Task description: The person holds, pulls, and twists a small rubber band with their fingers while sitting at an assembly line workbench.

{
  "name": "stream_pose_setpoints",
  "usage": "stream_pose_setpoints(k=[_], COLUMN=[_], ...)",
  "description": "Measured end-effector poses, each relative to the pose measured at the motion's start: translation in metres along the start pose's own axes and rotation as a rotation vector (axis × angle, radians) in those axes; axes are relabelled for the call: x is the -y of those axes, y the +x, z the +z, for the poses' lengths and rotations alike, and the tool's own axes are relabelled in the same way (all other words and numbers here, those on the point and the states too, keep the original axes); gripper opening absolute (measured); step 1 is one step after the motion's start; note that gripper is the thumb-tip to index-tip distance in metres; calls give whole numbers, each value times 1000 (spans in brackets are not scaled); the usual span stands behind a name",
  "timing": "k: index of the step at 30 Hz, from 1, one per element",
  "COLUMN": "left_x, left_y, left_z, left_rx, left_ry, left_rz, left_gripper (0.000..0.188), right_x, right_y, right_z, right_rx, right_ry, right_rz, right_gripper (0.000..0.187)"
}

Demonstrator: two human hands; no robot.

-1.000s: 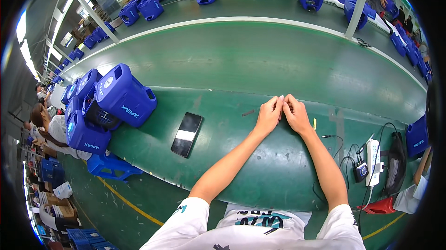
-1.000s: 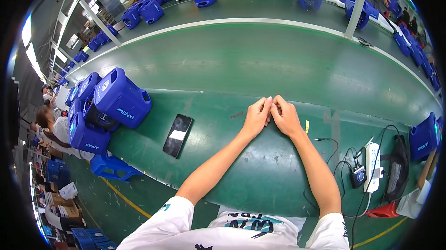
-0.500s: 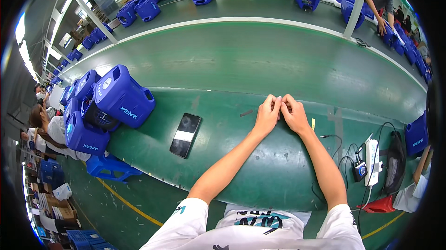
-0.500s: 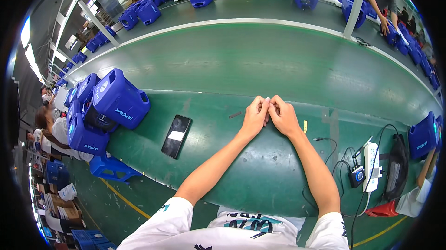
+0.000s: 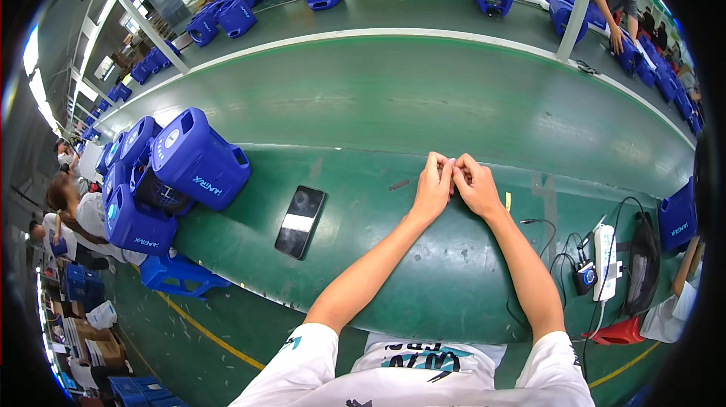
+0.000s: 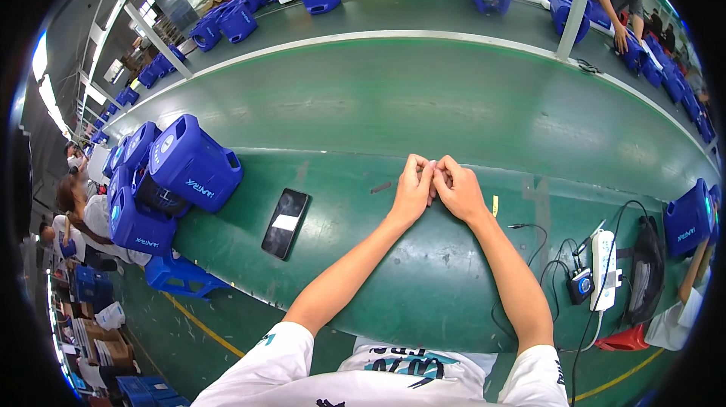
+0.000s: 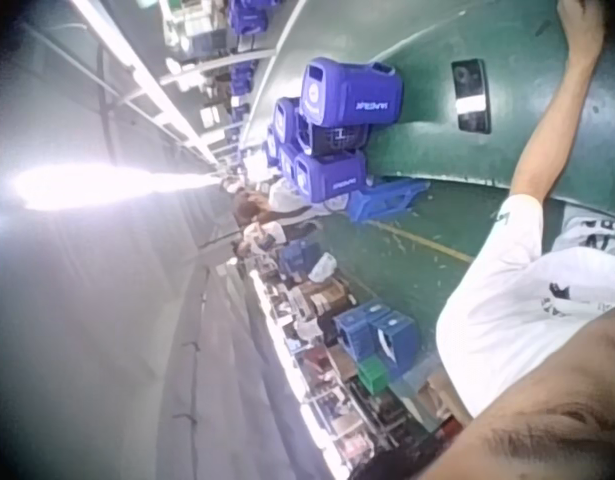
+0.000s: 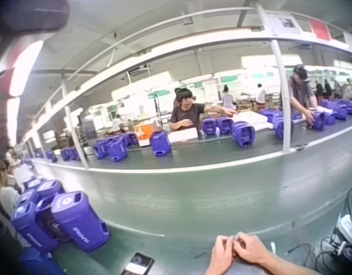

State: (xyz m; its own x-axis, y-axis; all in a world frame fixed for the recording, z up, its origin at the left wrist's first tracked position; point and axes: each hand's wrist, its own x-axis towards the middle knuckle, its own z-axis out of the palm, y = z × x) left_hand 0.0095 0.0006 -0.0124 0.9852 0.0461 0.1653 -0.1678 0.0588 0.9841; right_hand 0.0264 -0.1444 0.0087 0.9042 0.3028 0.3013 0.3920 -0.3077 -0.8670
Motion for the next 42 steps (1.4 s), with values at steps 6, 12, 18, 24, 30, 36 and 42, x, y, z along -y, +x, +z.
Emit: stream_pose_setpoints(k=[6, 12, 18, 24, 30, 36, 42], left_x=[2, 1, -3, -6, -2, 0, 0], left_y=[0, 0, -1, -1, 2, 3, 0], left_z=[-1, -2, -2, -1, -2, -2, -4], left_rx=[3, 15, 5, -26, -15, -25, 1], left_ry=[-17, -30, -51, -36, -100, -156, -64], left_rz=[-12, -26, -4, 9, 6, 25, 0], left_gripper=[18, 15, 14, 13, 12, 11, 10], right_x=[1, 9, 6, -2, 0, -1, 5], right_y=[0, -1, 1, 1, 1, 2, 1], right_z=[-1, -3, 1, 1, 1, 2, 3], right_rx=[15, 22, -19, -19, -16, -11, -23], right_ry=[-1, 2, 41, 40, 34, 24, -1], right_rz=[10, 40, 28, 36, 33, 30, 22], right_gripper=[16, 14, 15, 16, 16, 15, 13])
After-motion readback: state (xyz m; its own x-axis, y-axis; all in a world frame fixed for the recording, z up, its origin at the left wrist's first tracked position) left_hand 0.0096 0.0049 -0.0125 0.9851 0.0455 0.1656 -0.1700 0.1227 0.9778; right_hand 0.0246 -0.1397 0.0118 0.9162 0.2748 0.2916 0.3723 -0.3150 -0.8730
